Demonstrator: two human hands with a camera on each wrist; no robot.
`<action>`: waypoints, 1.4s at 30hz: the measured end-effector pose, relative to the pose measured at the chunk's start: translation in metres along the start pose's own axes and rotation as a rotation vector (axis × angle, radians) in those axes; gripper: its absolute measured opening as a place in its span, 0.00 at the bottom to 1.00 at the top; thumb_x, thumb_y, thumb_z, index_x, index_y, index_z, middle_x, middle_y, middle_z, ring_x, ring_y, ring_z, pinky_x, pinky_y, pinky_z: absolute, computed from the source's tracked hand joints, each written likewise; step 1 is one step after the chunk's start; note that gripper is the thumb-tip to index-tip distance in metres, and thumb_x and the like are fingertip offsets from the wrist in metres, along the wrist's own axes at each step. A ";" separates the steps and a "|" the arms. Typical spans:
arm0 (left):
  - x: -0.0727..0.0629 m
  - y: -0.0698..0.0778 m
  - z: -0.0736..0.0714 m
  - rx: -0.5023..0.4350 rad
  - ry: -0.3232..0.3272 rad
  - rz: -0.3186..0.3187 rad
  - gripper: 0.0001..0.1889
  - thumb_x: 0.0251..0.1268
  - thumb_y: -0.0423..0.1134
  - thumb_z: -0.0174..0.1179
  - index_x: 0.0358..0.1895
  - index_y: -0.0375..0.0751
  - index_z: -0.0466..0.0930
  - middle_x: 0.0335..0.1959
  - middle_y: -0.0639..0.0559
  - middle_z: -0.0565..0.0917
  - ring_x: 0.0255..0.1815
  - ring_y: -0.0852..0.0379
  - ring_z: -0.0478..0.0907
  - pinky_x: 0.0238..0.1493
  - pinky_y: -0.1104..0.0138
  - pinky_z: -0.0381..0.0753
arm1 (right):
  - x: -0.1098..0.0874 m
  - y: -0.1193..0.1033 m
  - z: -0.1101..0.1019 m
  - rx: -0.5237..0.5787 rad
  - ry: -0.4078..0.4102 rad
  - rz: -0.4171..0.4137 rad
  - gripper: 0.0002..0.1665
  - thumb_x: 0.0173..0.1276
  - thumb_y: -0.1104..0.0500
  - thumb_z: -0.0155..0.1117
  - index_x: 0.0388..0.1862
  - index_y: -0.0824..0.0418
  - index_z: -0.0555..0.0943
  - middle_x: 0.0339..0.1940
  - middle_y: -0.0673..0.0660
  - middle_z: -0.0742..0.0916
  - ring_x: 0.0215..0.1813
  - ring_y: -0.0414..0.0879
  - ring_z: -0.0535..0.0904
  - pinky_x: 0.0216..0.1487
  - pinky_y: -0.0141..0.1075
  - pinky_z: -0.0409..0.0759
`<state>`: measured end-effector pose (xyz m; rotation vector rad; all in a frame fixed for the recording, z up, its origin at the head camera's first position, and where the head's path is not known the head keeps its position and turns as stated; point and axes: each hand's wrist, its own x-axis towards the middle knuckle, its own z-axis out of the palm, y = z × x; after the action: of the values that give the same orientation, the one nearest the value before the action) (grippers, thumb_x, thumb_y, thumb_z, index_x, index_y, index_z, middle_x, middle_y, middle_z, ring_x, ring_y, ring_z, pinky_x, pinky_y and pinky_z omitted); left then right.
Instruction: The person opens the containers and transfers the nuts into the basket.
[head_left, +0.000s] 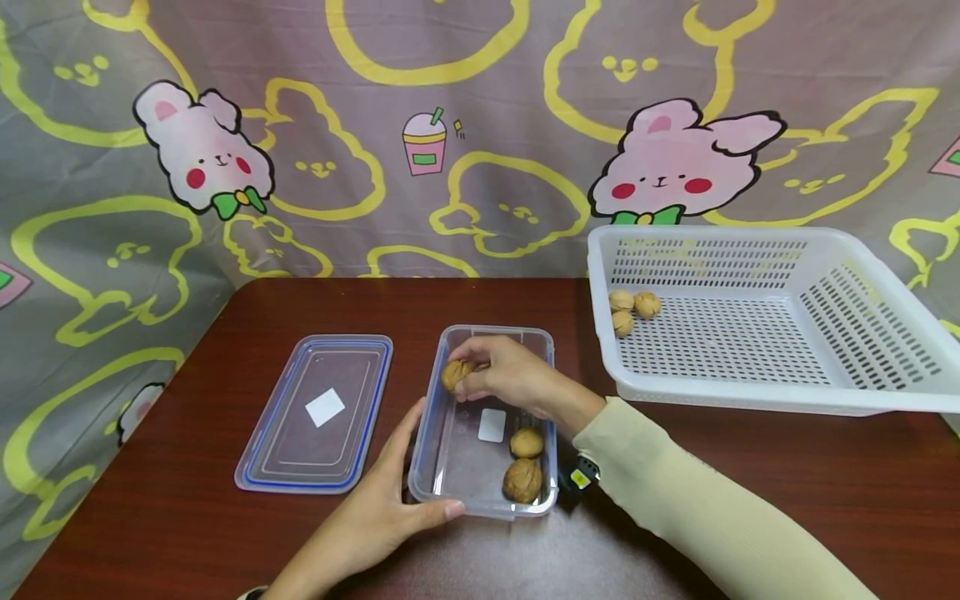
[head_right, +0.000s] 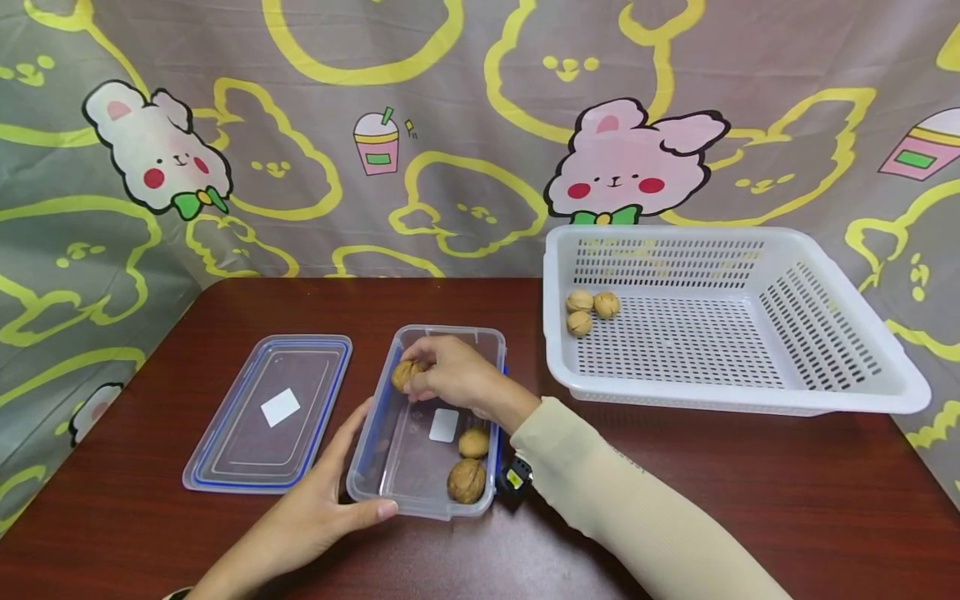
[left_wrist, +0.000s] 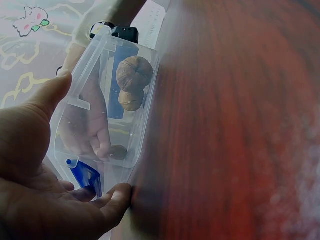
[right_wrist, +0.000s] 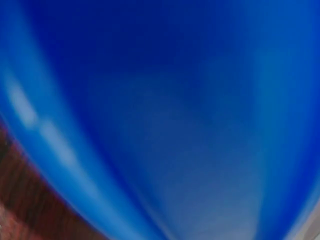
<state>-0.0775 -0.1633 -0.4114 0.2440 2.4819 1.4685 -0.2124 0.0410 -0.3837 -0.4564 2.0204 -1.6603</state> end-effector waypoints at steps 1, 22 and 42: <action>0.000 0.000 0.000 -0.001 0.001 0.001 0.63 0.57 0.52 0.79 0.87 0.57 0.40 0.87 0.44 0.50 0.81 0.39 0.59 0.76 0.38 0.59 | 0.000 0.000 0.000 -0.001 -0.001 -0.006 0.20 0.65 0.73 0.66 0.58 0.72 0.81 0.43 0.62 0.86 0.41 0.48 0.88 0.53 0.45 0.88; 0.000 0.000 0.000 -0.007 0.000 0.000 0.62 0.57 0.53 0.79 0.87 0.60 0.40 0.86 0.45 0.51 0.80 0.39 0.62 0.75 0.39 0.63 | -0.039 -0.043 -0.028 -0.162 0.034 -0.113 0.21 0.71 0.66 0.67 0.62 0.61 0.81 0.56 0.60 0.86 0.47 0.53 0.90 0.53 0.46 0.88; 0.000 -0.002 0.001 0.012 0.019 -0.008 0.65 0.55 0.54 0.80 0.87 0.62 0.38 0.87 0.45 0.48 0.81 0.39 0.59 0.76 0.39 0.60 | -0.077 -0.073 -0.162 0.085 -0.046 -0.261 0.21 0.75 0.72 0.60 0.63 0.60 0.83 0.59 0.58 0.85 0.55 0.55 0.88 0.61 0.40 0.85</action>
<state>-0.0770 -0.1632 -0.4133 0.2222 2.5041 1.4604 -0.2425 0.1996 -0.2766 -0.7474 1.9139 -1.8610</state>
